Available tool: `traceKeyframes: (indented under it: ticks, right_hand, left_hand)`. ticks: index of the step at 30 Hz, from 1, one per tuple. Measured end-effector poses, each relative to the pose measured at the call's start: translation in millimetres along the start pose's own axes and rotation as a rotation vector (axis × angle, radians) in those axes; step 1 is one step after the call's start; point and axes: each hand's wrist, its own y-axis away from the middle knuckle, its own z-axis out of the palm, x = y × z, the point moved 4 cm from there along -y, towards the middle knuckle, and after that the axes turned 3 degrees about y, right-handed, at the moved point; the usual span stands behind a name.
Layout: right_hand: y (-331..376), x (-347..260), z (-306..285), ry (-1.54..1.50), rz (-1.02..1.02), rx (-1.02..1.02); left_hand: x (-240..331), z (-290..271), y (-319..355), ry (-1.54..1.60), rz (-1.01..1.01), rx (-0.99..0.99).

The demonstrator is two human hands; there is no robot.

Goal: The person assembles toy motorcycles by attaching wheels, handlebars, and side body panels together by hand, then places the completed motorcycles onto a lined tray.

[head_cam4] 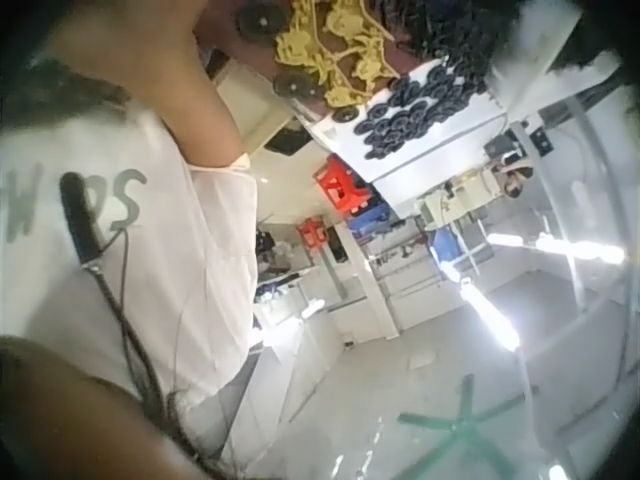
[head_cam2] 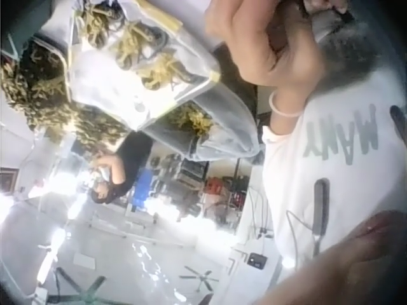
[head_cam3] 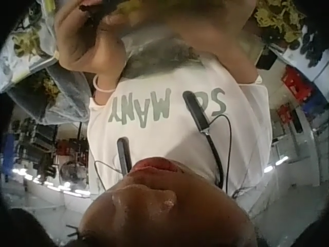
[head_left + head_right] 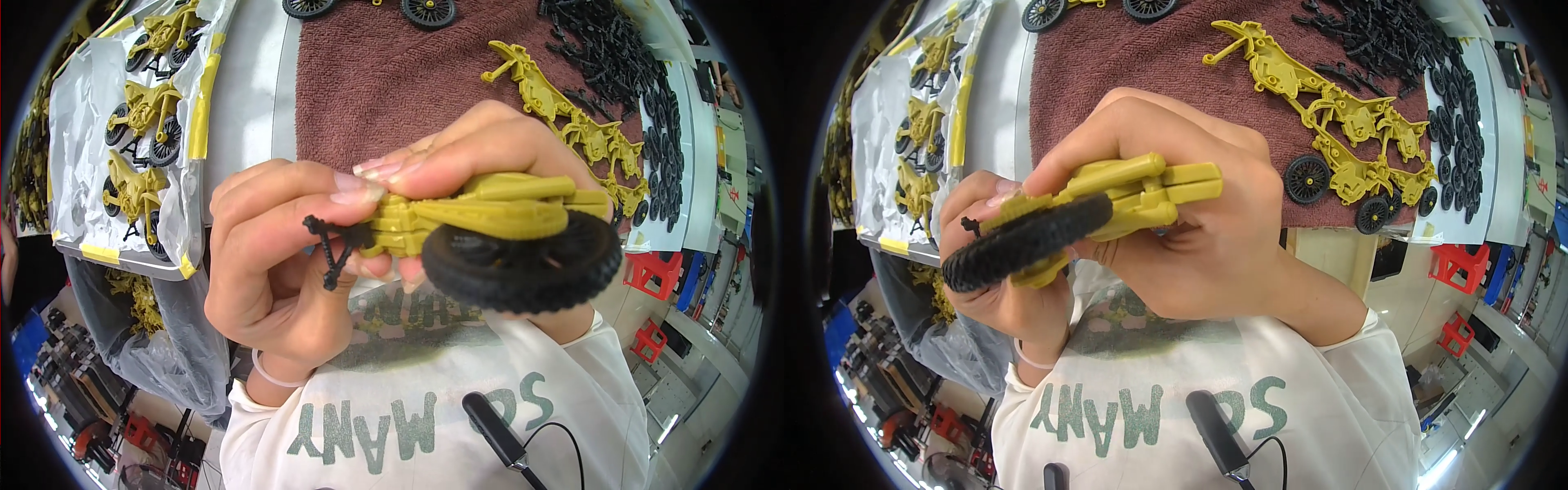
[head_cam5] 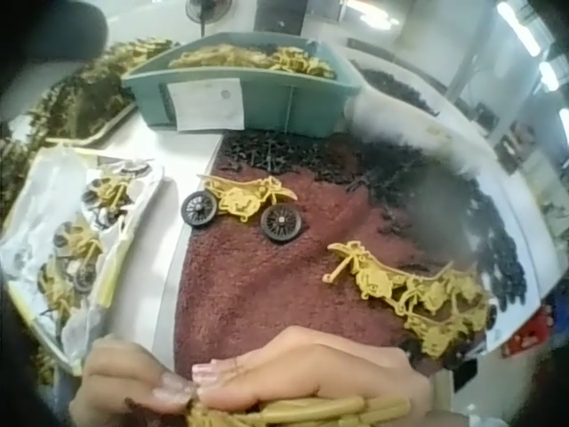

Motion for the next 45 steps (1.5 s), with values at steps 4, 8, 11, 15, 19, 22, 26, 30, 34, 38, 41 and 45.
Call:
traceKeyframes:
  ticks: [4, 8, 11, 15, 19, 22, 26, 30, 34, 38, 41, 45]
  right_hand:
    - [1, 1, -1, 0.146, -0.195, -0.006]
    - [3, 2, -2, 0.156, -0.13, 0.015]
    - [1, 5, -4, 0.196, -0.152, 0.057]
    - [-1, 7, -5, 0.118, -0.189, 0.048]
    - [0, 4, 0, 0.029, -0.059, 0.067]
    - [-1, 6, 0, 0.053, -0.05, 0.065]
    - [-2, 9, -2, 0.203, -0.243, 0.087]
    - [-4, 13, -4, 0.168, -0.26, 0.096]
    - [-4, 14, 4, 0.132, -0.314, 0.069]
    - [-3, 3, 11, -0.135, -0.1, 0.335]
    - [-5, 9, 11, -0.03, -0.274, 0.29]
    - [-4, 5, 7, 0.1, -0.357, 0.075]
  left_hand:
    - [-2, -2, 3, -0.074, -0.007, -0.039]
    - [-4, -2, -2, 0.007, 0.04, -0.075]
    - [0, -1, -10, 0.008, -0.074, -0.16]
    - [3, -5, -15, -0.014, 0.002, -0.188]
    - [2, -8, -10, -0.025, -0.039, -0.126]
    - [4, -3, -7, 0.201, -0.137, -0.051]
    - [-2, -2, -9, 0.221, -0.187, -0.061]
    - [-5, 2, -9, 0.157, -0.109, -0.076]
    - [-5, 1, -3, 0.072, -0.07, -0.09]
    - [-3, 6, -2, 0.108, -0.008, 0.047]
    - [-4, 3, -4, 0.063, 0.091, 0.076]
    - [-1, -2, -4, -0.042, 0.167, 0.047]
